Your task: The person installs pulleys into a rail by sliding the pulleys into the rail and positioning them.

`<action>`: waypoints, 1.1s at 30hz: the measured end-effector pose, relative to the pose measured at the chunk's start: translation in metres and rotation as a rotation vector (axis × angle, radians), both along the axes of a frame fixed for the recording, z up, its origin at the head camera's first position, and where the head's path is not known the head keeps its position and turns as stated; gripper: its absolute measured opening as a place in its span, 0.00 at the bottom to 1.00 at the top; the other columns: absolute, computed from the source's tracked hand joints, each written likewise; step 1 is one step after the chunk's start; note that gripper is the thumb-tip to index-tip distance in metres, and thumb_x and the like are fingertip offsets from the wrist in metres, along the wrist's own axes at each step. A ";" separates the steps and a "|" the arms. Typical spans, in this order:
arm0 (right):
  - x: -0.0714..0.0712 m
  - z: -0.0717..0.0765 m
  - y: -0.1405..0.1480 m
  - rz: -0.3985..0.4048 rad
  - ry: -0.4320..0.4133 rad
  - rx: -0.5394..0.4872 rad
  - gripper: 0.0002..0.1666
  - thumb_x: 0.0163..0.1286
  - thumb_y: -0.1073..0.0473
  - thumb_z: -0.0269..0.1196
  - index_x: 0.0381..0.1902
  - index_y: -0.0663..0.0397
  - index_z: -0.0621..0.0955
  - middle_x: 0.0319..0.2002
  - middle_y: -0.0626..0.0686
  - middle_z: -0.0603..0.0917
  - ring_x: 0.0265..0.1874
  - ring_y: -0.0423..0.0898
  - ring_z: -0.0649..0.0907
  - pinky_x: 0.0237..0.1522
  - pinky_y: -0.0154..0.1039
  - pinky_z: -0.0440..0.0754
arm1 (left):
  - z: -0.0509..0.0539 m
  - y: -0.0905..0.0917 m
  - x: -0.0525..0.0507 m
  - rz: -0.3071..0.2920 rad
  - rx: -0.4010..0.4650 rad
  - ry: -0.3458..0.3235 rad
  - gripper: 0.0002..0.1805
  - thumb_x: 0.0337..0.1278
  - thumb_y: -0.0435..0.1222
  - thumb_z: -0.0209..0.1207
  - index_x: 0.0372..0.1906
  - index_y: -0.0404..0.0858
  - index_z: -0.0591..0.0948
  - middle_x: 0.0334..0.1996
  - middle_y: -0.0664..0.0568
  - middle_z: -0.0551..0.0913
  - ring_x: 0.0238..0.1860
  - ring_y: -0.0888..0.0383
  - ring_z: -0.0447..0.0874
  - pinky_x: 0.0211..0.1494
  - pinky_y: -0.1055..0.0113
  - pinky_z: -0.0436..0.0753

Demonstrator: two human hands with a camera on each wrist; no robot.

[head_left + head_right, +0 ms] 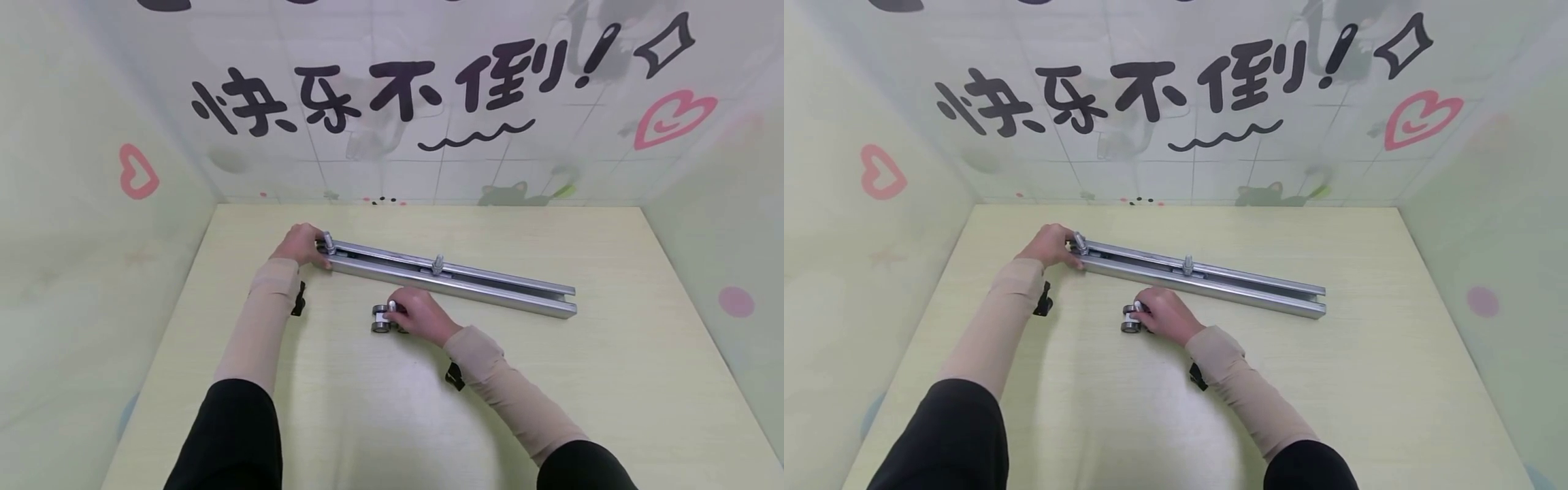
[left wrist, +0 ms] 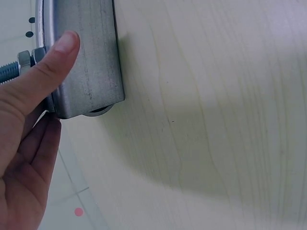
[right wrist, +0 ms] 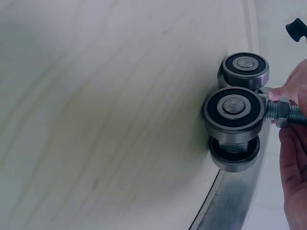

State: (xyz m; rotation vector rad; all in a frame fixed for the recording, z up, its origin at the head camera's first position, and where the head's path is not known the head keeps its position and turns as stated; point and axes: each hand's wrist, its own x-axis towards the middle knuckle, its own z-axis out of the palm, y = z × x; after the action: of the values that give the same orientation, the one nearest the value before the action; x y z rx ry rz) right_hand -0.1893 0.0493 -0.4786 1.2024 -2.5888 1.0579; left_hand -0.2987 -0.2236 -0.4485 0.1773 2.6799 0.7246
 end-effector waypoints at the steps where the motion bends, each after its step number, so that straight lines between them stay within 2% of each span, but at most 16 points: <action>1: 0.000 0.000 0.000 -0.002 0.002 -0.001 0.09 0.54 0.62 0.66 0.29 0.61 0.79 0.25 0.51 0.80 0.23 0.39 0.75 0.26 0.25 0.74 | 0.000 0.000 0.000 0.001 -0.002 0.001 0.28 0.27 0.34 0.73 0.44 0.32 0.80 0.49 0.38 0.78 0.46 0.46 0.74 0.55 0.52 0.71; 7: 0.001 -0.002 -0.002 -0.009 -0.004 -0.027 0.12 0.52 0.60 0.68 0.31 0.61 0.79 0.26 0.50 0.80 0.24 0.40 0.76 0.28 0.25 0.75 | -0.001 -0.001 0.002 0.012 0.004 -0.006 0.28 0.27 0.34 0.73 0.44 0.32 0.80 0.48 0.37 0.78 0.45 0.46 0.75 0.54 0.52 0.72; 12: 0.004 -0.004 -0.001 -0.030 0.007 -0.081 0.09 0.53 0.63 0.67 0.30 0.61 0.79 0.27 0.51 0.81 0.25 0.40 0.77 0.29 0.26 0.76 | 0.000 0.000 0.003 0.010 0.009 -0.013 0.27 0.28 0.33 0.73 0.43 0.33 0.80 0.47 0.38 0.79 0.43 0.47 0.75 0.53 0.54 0.73; 17: 0.006 -0.005 -0.001 -0.058 0.025 -0.083 0.06 0.55 0.65 0.65 0.30 0.60 0.78 0.27 0.51 0.81 0.26 0.40 0.78 0.30 0.27 0.77 | 0.003 0.002 0.005 0.009 0.009 -0.012 0.26 0.28 0.34 0.73 0.43 0.32 0.80 0.48 0.38 0.79 0.44 0.47 0.75 0.54 0.53 0.73; 27: 0.010 -0.007 -0.003 -0.100 0.135 -0.107 0.07 0.54 0.66 0.66 0.26 0.60 0.76 0.24 0.51 0.79 0.23 0.41 0.76 0.27 0.28 0.76 | 0.004 0.002 0.003 -0.004 -0.009 0.013 0.25 0.30 0.33 0.73 0.43 0.32 0.81 0.47 0.39 0.79 0.42 0.49 0.74 0.51 0.55 0.73; 33: 0.015 -0.009 0.000 -0.148 0.158 -0.113 0.05 0.55 0.67 0.64 0.27 0.62 0.76 0.24 0.52 0.78 0.23 0.42 0.76 0.26 0.28 0.77 | 0.005 0.002 0.003 -0.012 -0.006 0.006 0.25 0.30 0.33 0.73 0.42 0.32 0.81 0.46 0.39 0.79 0.42 0.49 0.73 0.52 0.55 0.72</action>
State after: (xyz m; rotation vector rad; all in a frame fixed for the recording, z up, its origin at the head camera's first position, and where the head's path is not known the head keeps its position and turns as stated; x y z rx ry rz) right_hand -0.1748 0.0492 -0.4874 1.0077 -2.4212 1.0198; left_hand -0.2956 -0.2216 -0.4438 0.1940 2.6837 0.7131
